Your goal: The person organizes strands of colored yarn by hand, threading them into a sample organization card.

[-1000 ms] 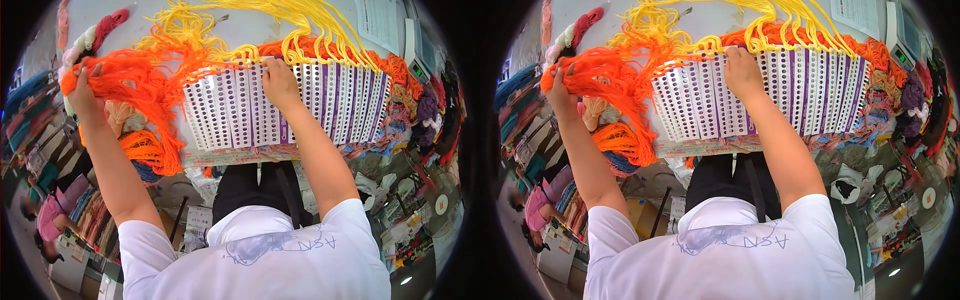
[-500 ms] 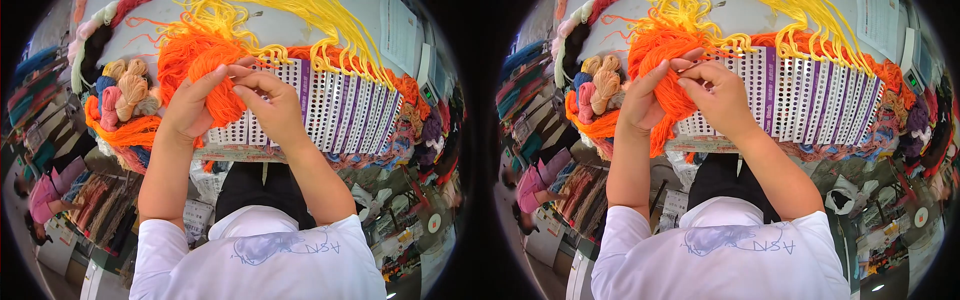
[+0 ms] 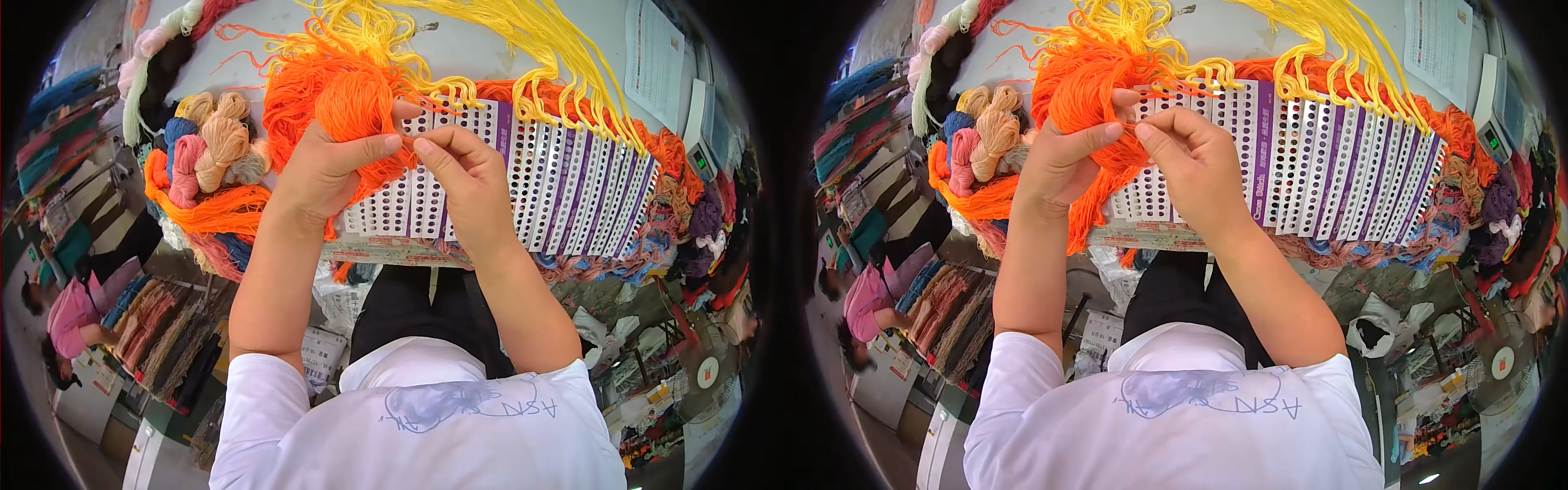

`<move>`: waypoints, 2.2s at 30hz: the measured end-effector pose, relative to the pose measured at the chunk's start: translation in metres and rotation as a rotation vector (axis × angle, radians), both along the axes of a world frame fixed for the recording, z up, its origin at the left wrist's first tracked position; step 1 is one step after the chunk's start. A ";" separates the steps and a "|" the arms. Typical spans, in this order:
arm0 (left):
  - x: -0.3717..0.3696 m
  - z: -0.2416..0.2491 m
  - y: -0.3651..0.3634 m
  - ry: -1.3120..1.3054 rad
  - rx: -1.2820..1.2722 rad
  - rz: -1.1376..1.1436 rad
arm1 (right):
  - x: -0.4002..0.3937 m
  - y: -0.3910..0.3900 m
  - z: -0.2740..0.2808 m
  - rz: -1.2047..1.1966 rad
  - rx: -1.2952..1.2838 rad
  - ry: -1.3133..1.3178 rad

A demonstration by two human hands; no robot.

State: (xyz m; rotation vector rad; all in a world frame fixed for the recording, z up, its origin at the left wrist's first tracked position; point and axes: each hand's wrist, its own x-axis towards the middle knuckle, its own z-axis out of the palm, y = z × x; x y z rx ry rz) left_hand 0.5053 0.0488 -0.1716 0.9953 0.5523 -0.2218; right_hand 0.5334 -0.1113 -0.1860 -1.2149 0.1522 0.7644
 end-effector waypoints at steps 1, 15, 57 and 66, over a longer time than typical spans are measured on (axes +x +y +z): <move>0.000 -0.001 0.001 -0.015 -0.025 -0.033 | 0.000 -0.002 -0.001 -0.007 0.021 0.008; 0.015 -0.014 0.002 -0.043 -0.016 -0.244 | 0.009 -0.013 -0.007 0.064 -0.085 -0.179; 0.054 -0.125 -0.092 0.342 0.966 -0.615 | 0.027 -0.057 -0.138 -0.191 -0.682 -0.272; 0.049 -0.127 -0.093 0.385 0.574 -0.354 | 0.024 -0.061 -0.139 -0.142 -0.821 -0.641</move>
